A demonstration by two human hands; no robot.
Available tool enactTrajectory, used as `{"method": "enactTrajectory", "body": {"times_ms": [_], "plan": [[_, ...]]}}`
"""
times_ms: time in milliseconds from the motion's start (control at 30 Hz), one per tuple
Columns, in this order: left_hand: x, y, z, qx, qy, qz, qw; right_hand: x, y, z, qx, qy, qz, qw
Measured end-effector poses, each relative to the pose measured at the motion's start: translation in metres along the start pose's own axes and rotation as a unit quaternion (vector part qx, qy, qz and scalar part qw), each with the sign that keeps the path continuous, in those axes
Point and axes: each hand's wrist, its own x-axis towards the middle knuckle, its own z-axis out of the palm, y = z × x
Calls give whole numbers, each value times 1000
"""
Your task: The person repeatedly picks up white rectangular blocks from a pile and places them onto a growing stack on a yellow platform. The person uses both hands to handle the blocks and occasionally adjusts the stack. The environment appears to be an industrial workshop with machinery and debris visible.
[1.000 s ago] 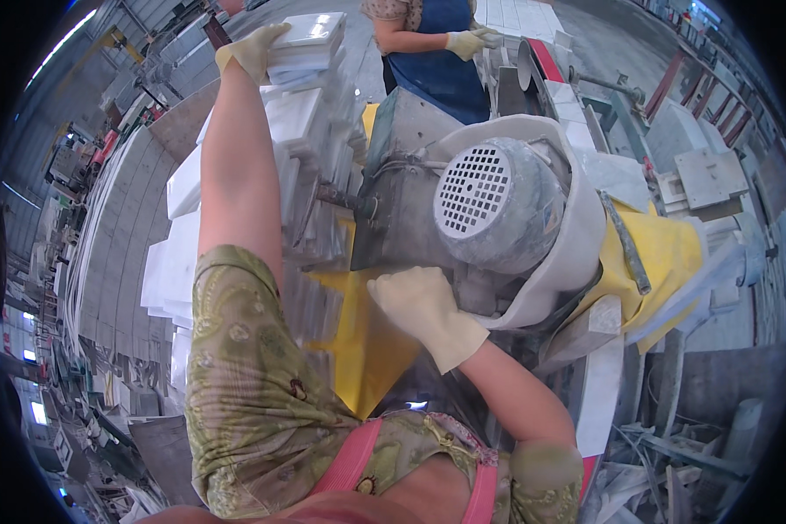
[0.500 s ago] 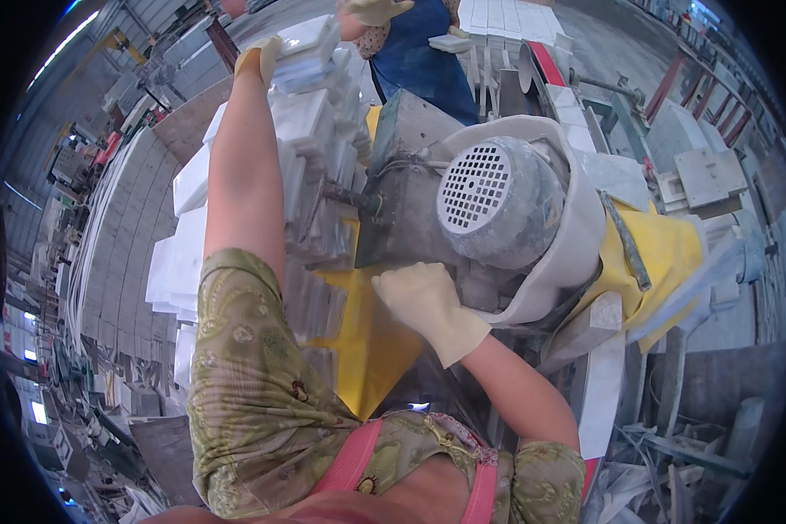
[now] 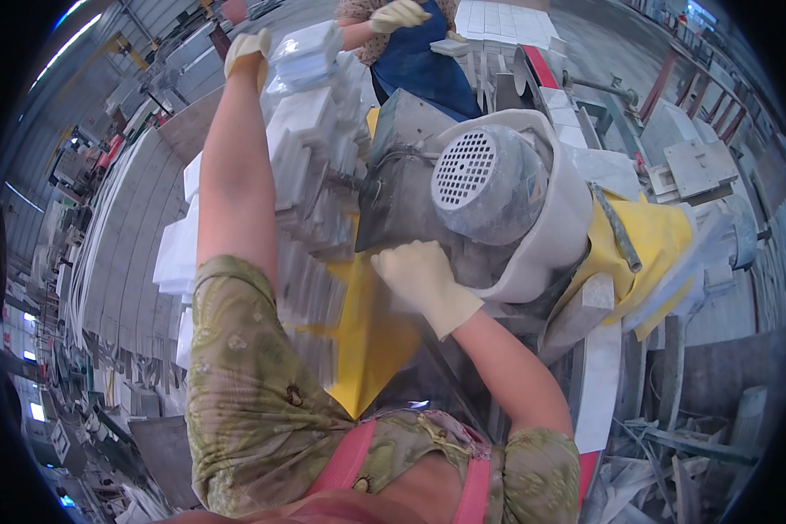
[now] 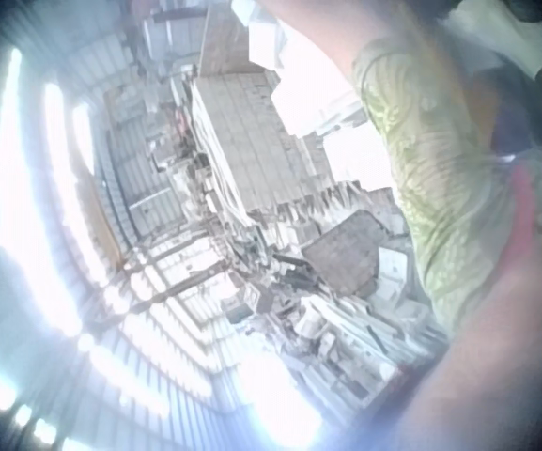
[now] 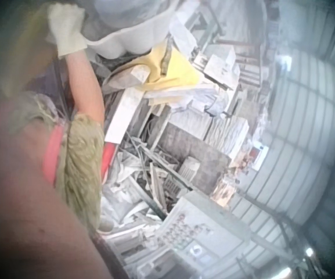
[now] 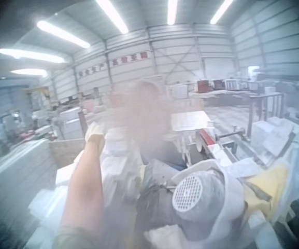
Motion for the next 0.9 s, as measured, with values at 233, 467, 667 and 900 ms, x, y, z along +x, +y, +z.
{"method": "enactTrajectory", "body": {"times_ms": [233, 467, 667, 900], "plan": [[17, -15, -38, 11, 107, 301, 948, -3, -2, 7, -15, 60, -9, 998], [-18, -13, -78, -62, 107, 273, 954, -4, -3, 14, -4, 39, 26, 999], [-81, 31, -125, -136, 99, 354, 920, -4, -2, 16, 0, 88, 17, 996], [-277, 79, -187, -207, -218, 371, 879, -5, 0, 28, -50, 115, 32, 992]]}}
